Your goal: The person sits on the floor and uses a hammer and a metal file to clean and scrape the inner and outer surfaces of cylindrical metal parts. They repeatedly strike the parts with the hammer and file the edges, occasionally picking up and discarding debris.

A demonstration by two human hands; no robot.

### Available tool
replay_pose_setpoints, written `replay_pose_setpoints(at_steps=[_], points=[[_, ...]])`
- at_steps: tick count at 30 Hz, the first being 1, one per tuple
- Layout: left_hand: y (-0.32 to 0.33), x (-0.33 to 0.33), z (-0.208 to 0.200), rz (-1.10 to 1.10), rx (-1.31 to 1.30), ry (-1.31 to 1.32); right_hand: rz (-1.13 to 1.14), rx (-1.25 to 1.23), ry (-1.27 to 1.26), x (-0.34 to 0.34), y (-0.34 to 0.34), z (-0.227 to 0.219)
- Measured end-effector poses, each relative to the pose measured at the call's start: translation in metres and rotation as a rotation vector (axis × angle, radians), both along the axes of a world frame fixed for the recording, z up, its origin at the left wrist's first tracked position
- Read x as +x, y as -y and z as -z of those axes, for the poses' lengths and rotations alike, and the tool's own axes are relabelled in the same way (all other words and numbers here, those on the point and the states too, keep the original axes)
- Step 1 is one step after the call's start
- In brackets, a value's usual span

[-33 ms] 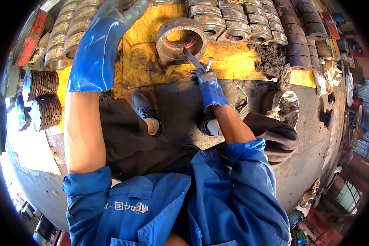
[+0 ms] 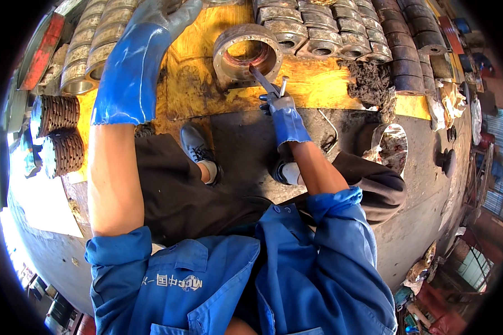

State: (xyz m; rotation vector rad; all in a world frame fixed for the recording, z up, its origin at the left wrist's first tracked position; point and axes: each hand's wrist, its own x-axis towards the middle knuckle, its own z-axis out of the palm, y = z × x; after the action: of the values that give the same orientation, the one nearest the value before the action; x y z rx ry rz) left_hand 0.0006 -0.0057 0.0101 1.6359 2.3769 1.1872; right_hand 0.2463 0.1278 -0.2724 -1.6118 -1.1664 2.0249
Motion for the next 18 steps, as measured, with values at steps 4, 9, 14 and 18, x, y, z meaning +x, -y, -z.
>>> replay_pose_setpoints(at_steps=[4,9,14,18], points=[[-0.002,-0.001,-0.001,0.0,0.009,0.016,-0.155,0.058,0.182,-0.009,-0.008,-0.013],[0.0,0.0,-0.002,0.01,0.012,0.029,-0.388,0.152,0.445,-0.028,-0.018,-0.022],[0.007,0.003,0.001,0.022,0.017,0.049,-0.559,0.222,0.628,-0.051,-0.02,-0.02],[0.008,0.004,-0.001,0.02,0.021,0.048,-0.565,0.265,0.567,-0.054,-0.012,-0.03]])
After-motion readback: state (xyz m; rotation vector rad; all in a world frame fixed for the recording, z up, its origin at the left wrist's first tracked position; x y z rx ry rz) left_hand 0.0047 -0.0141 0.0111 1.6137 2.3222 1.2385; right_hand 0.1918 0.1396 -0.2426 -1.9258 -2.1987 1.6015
